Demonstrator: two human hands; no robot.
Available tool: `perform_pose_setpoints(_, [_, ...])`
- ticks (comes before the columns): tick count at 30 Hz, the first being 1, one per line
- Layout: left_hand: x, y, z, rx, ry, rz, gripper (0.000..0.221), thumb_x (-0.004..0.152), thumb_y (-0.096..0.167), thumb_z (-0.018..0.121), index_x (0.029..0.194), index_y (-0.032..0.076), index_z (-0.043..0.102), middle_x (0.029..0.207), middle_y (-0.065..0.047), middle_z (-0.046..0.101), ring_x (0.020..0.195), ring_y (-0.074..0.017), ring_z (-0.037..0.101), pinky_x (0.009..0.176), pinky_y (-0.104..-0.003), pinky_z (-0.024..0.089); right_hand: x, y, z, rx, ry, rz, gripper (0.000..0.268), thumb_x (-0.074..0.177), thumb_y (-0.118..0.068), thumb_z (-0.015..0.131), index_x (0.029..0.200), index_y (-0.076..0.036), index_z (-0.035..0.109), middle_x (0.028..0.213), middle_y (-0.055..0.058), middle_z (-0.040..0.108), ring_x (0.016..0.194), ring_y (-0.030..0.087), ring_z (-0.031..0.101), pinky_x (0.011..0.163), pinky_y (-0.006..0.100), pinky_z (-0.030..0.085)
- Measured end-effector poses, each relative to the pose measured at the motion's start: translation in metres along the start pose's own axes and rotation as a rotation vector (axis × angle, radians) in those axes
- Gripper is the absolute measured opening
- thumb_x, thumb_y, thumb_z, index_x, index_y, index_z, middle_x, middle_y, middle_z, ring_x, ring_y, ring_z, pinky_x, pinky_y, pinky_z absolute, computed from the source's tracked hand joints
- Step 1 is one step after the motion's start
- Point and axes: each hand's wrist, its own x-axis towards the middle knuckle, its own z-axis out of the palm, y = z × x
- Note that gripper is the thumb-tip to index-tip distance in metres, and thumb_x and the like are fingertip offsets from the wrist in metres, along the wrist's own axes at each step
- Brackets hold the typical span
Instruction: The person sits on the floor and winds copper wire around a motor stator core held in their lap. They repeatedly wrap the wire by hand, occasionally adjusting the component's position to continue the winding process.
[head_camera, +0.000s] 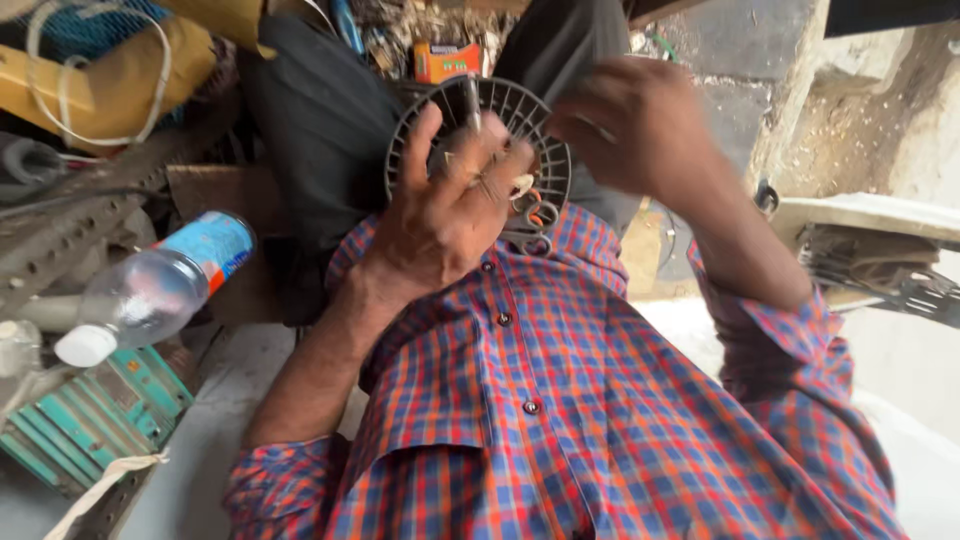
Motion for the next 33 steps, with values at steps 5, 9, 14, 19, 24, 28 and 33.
perform_pose_setpoints(5, [0.054, -0.010, 0.002, -0.985, 0.221, -0.431, 0.011, 0.094, 0.011, 0.075, 0.097, 0.002, 0.070, 0.110, -0.011, 0.063, 0.096, -0.0162, 0.062, 0.090, -0.031, 0.054, 0.032, 0.051, 0.053, 0.483, 0.153, 0.250, 0.002, 0.094, -0.009, 0.076, 0.095, -0.011, 0.075, 0.092, 0.003, 0.073, 0.082, 0.023, 0.073, 0.071, 0.035, 0.058])
perform_pose_setpoints(9, [0.091, -0.057, 0.000, -0.609, -0.401, -0.539, 0.021, 0.088, 0.020, 0.087, 0.091, 0.004, 0.075, 0.085, -0.009, 0.069, 0.073, -0.0184, 0.063, 0.069, -0.033, 0.049, 0.045, 0.001, 0.026, -0.450, 0.048, 0.030, 0.010, 0.079, -0.017, 0.086, 0.085, -0.017, 0.077, 0.078, 0.005, 0.068, 0.067, 0.026, 0.065, 0.053, 0.044, 0.045])
perform_pose_setpoints(14, [0.058, -0.048, -0.009, -0.836, -0.229, -0.438, 0.008, 0.097, 0.015, 0.078, 0.099, 0.008, 0.076, 0.111, -0.007, 0.070, 0.099, -0.0180, 0.068, 0.088, -0.032, 0.056, 0.018, -0.064, -0.018, 0.031, -0.200, -0.227, 0.009, 0.091, -0.013, 0.082, 0.087, -0.010, 0.074, 0.080, 0.006, 0.068, 0.071, 0.023, 0.067, 0.060, 0.038, 0.051])
perform_pose_setpoints(19, [0.017, 0.010, -0.007, 0.022, 0.046, 0.031, 0.009, 0.088, 0.014, 0.077, 0.086, 0.006, 0.074, 0.125, -0.009, 0.064, 0.117, -0.0296, 0.061, 0.097, -0.061, 0.046, 0.010, -0.002, 0.000, 0.016, -0.025, 0.017, 0.008, 0.089, -0.015, 0.085, 0.093, -0.011, 0.079, 0.084, 0.007, 0.071, 0.074, 0.026, 0.067, 0.067, 0.039, 0.053])
perform_pose_setpoints(24, [0.050, -0.014, -0.006, -0.612, 0.212, -0.404, 0.007, 0.092, 0.009, 0.072, 0.089, 0.003, 0.071, 0.109, -0.011, 0.069, 0.097, -0.0288, 0.068, 0.088, -0.044, 0.057, 0.042, 0.044, 0.037, 0.176, 0.124, 0.203, 0.006, 0.093, -0.016, 0.082, 0.095, -0.011, 0.078, 0.084, 0.007, 0.072, 0.072, 0.022, 0.070, 0.064, 0.037, 0.054])
perform_pose_setpoints(28, [0.090, -0.052, 0.004, -0.420, -0.266, -0.426, 0.027, 0.091, 0.024, 0.085, 0.082, 0.004, 0.070, 0.097, -0.013, 0.068, 0.085, -0.0247, 0.070, 0.074, -0.039, 0.055, 0.052, 0.002, 0.018, -0.168, 0.130, 0.051, 0.017, 0.084, -0.018, 0.079, 0.099, -0.011, 0.079, 0.081, 0.009, 0.070, 0.066, 0.026, 0.065, 0.058, 0.039, 0.050])
perform_pose_setpoints(33, [0.066, -0.052, -0.018, -0.856, -0.241, -0.547, 0.008, 0.092, 0.011, 0.073, 0.098, 0.005, 0.073, 0.095, -0.011, 0.070, 0.085, -0.0235, 0.070, 0.076, -0.036, 0.055, 0.012, -0.063, -0.006, 0.040, -0.329, -0.156, 0.004, 0.089, -0.012, 0.075, 0.089, -0.009, 0.073, 0.085, 0.007, 0.070, 0.075, 0.024, 0.069, 0.064, 0.041, 0.053])
